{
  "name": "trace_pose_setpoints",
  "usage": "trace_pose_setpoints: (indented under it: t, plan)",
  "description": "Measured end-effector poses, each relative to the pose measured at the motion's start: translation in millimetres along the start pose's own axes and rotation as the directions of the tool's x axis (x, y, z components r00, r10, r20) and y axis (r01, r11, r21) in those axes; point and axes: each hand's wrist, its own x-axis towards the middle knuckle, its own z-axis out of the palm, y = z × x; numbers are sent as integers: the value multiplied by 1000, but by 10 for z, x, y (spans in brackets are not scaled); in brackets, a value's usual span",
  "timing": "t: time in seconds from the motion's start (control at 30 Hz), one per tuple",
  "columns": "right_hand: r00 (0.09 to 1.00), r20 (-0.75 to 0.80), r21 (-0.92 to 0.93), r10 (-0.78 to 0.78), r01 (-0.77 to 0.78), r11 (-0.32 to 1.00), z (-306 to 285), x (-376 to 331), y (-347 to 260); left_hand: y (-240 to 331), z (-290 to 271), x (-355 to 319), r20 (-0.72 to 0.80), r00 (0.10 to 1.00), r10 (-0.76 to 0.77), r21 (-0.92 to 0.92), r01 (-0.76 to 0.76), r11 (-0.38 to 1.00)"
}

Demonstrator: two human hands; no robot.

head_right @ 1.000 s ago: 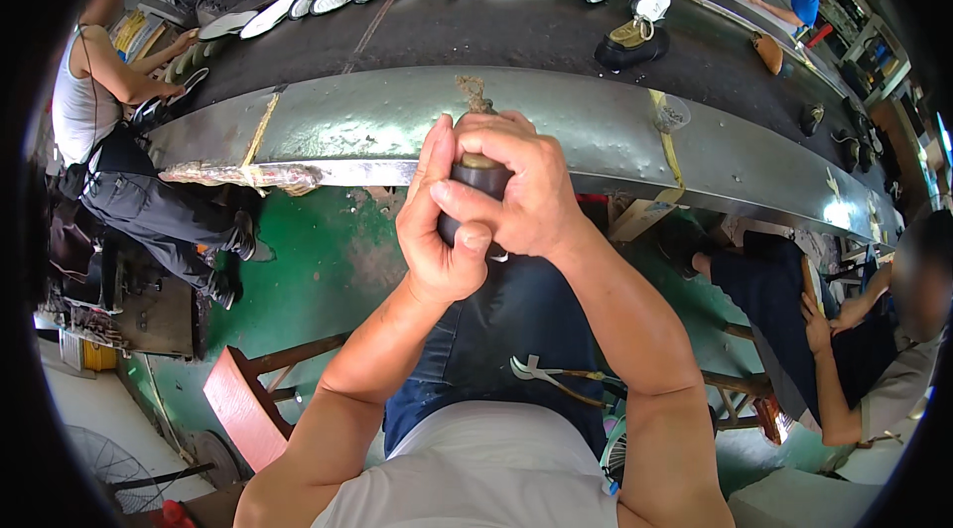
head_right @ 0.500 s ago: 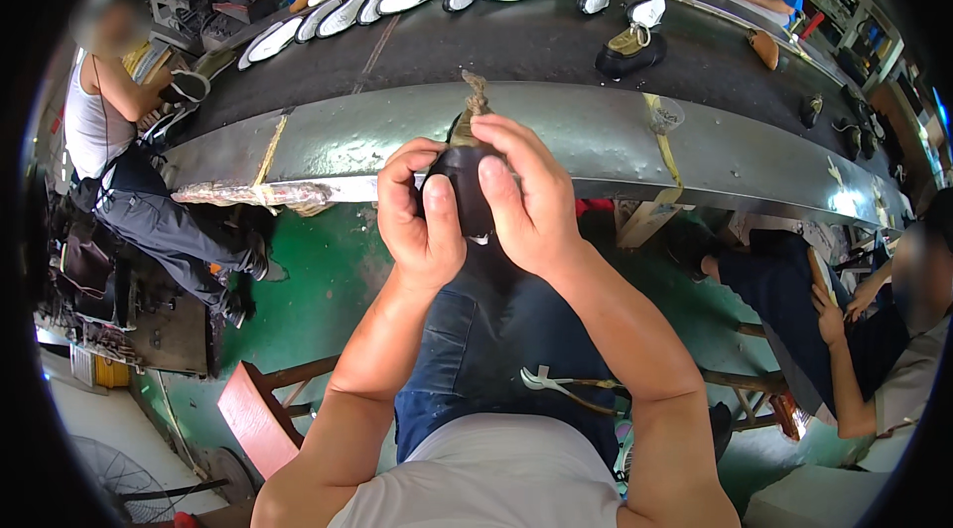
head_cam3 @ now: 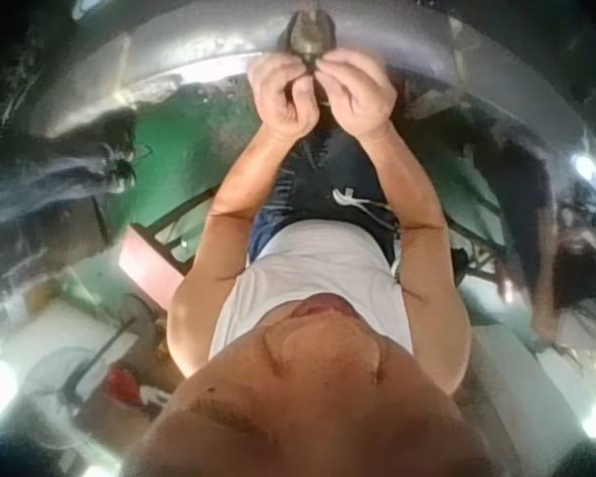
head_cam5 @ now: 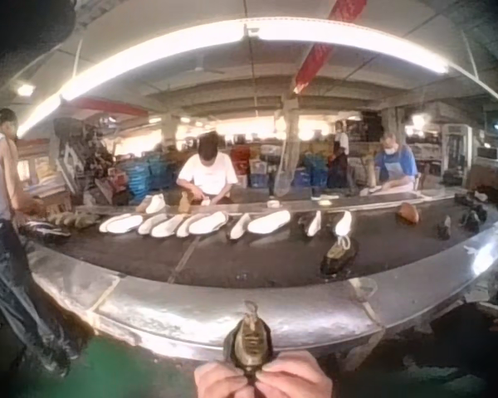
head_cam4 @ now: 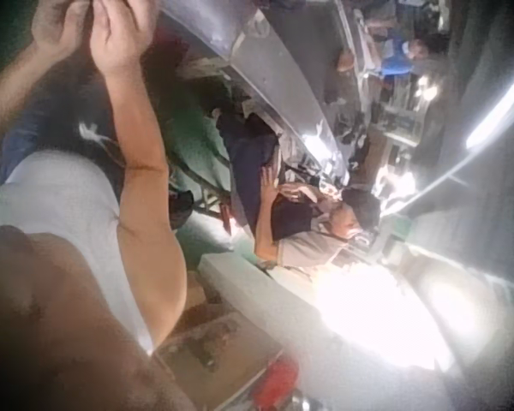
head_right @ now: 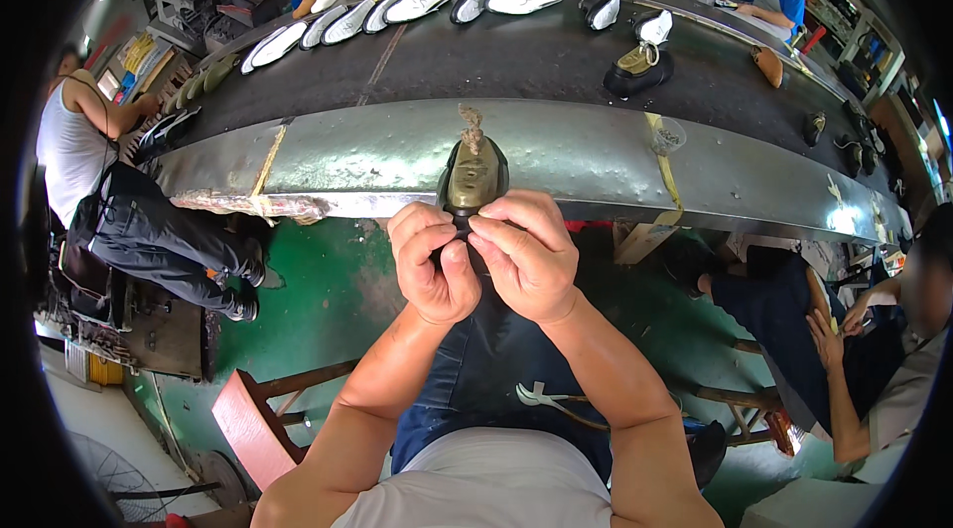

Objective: Manual shoe lasting and assembly on a production line using pliers.

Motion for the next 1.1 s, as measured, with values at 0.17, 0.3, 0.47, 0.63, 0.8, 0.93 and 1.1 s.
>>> trace_pose_setpoints:
  t: [0.17,0.3,0.47,0.63,0.8,0.93,1.1]
  plan:
    - [952,90,112,291,-300,947,33,-76,-66,-78,55,-139,-37,994,-102,-121,97,988]
    - [870,312,125,381,-435,892,-60,-287,-45,63,99,-328,34,937,-348,-401,331,854]
    - [732,363,158,577,-659,736,-226,-480,208,26,276,-551,176,755,-632,-600,591,539]
    - [486,294,518,823,-805,290,-393,-495,428,-88,355,-556,213,825,-523,-541,545,641]
    - [238,318,808,918,-574,-131,-535,63,1033,-353,159,-736,327,739,-589,-449,670,592]
    - [443,15,750,897,-598,283,-447,459,2245,-582,-36,-831,487,633,-601,-398,774,492]
    - [799,-103,-304,592,-592,746,-218,581,3666,-868,-223,-725,617,464,-635,-212,876,434]
